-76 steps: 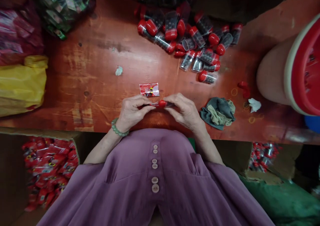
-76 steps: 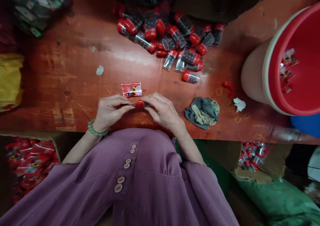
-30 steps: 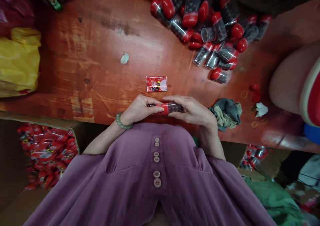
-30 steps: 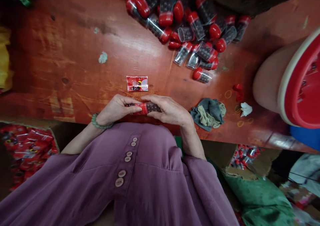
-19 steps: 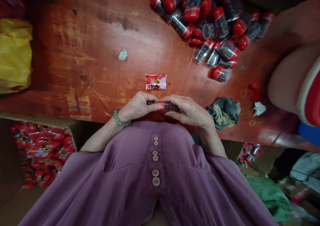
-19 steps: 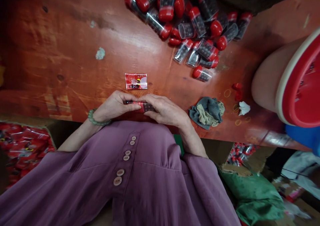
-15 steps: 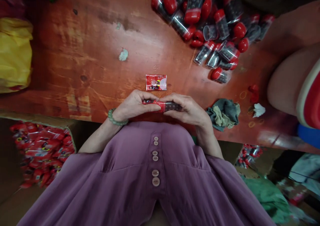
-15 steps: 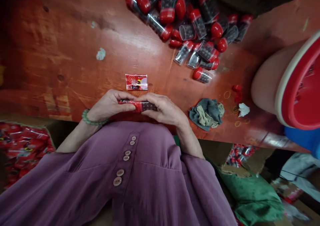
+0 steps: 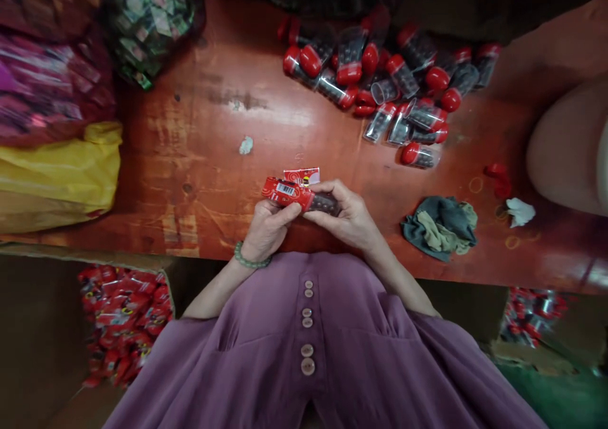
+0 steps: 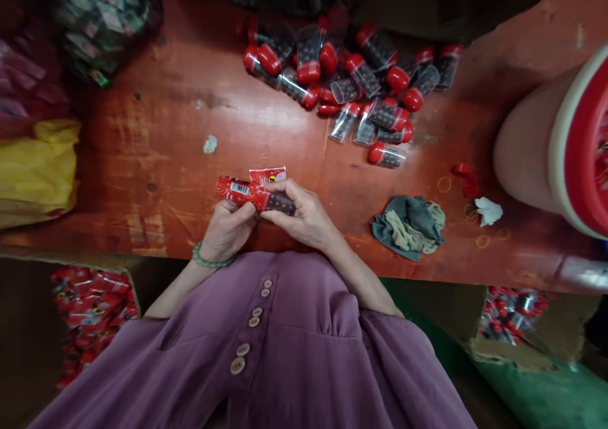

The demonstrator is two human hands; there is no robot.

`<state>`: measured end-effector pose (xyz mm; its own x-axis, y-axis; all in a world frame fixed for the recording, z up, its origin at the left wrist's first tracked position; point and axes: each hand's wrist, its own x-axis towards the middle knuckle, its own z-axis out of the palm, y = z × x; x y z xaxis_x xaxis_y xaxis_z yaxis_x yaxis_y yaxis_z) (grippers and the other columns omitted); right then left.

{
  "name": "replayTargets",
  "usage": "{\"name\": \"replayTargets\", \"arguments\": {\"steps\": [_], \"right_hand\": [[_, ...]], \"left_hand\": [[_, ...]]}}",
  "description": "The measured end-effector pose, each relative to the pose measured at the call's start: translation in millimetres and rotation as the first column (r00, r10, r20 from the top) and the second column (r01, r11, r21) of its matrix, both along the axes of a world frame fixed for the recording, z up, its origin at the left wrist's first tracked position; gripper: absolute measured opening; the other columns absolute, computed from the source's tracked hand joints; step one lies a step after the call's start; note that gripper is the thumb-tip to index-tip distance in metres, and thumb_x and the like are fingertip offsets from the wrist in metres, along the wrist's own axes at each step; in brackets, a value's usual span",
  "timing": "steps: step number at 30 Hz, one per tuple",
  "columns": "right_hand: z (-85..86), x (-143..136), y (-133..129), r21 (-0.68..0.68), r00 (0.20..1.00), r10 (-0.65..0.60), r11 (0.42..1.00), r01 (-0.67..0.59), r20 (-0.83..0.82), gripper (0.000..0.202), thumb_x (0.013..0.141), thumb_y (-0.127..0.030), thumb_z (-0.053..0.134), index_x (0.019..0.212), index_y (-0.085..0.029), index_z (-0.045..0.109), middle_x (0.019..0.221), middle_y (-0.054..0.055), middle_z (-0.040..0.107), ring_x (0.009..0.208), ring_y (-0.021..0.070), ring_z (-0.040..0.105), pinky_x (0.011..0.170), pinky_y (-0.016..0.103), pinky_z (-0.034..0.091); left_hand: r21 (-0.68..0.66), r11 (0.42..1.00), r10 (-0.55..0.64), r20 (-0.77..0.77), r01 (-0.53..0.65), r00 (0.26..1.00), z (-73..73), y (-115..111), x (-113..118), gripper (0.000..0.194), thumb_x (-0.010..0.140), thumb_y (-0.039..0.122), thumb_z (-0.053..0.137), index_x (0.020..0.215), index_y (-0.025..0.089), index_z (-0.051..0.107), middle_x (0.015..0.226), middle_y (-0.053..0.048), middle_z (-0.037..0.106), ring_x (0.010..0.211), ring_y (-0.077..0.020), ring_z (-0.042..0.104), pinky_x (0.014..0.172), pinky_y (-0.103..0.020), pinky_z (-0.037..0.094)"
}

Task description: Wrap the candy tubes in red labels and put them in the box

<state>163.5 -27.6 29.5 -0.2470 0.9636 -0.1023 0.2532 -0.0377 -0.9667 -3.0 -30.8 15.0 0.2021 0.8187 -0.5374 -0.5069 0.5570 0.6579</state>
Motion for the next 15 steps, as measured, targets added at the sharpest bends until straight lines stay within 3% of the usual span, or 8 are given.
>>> {"name": "replayTargets", "arguments": {"steps": [4, 7, 11, 15], "right_hand": [[3.7, -11, 5, 0.086, 0.998, -0.017, 0.996, 0.012, 0.065, 0.031, 0.085, -0.029, 0.071, 0.113, -0.022, 0.059, 0.108, 0.005, 0.070, 0.096, 0.0186, 0.067, 0.089, 0.035, 0.054], [6.9, -12, 8, 0.056, 0.999, 0.045, 0.997, -0.046, 0.013, 0.037, 0.087, -0.029, 0.068, 0.120, -0.022, 0.055, 0.119, 0.008, 0.068, 0.106, 0.0204, 0.066, 0.095, 0.038, 0.053], [7.2, -11, 11, -0.011, 0.998, 0.030, 0.999, -0.030, -0.057, 0.032, 0.094, -0.025, 0.054, 0.126, -0.021, 0.051, 0.122, 0.008, 0.067, 0.107, 0.0177, 0.066, 0.096, 0.036, 0.054], [5.9, -12, 13, 0.036, 1.000, 0.010, 0.999, -0.010, 0.001, 0.039, 0.091, -0.022, 0.057, 0.130, -0.021, 0.050, 0.127, 0.009, 0.066, 0.113, 0.0193, 0.065, 0.102, 0.038, 0.053]], "left_hand": [[0.038, 0.990, 0.143, -0.139, -0.139, 0.980, 5.9, 6, 7, 0.034, 0.057, 0.046, 0.091, 0.070, 0.020, 0.073, 0.072, 0.001, 0.074, 0.067, -0.0116, 0.065, 0.080, -0.028, 0.055], [0.076, 0.973, 0.229, -0.170, -0.219, 0.958, 7.9, 11, 8, 0.034, 0.057, 0.046, 0.090, 0.071, 0.020, 0.072, 0.070, 0.003, 0.072, 0.065, -0.0098, 0.063, 0.077, -0.025, 0.054], [0.074, 0.977, 0.210, -0.161, -0.200, 0.964, 5.6, 16, 7, 0.036, 0.054, 0.045, 0.092, 0.073, 0.020, 0.073, 0.073, 0.003, 0.073, 0.069, -0.0099, 0.063, 0.076, -0.024, 0.052], [0.089, 0.983, 0.176, -0.223, -0.160, 0.959, 2.7, 18, 6, 0.042, 0.055, 0.052, 0.089, 0.073, 0.020, 0.070, 0.073, 0.001, 0.072, 0.069, -0.0119, 0.063, 0.077, -0.027, 0.052]]}}
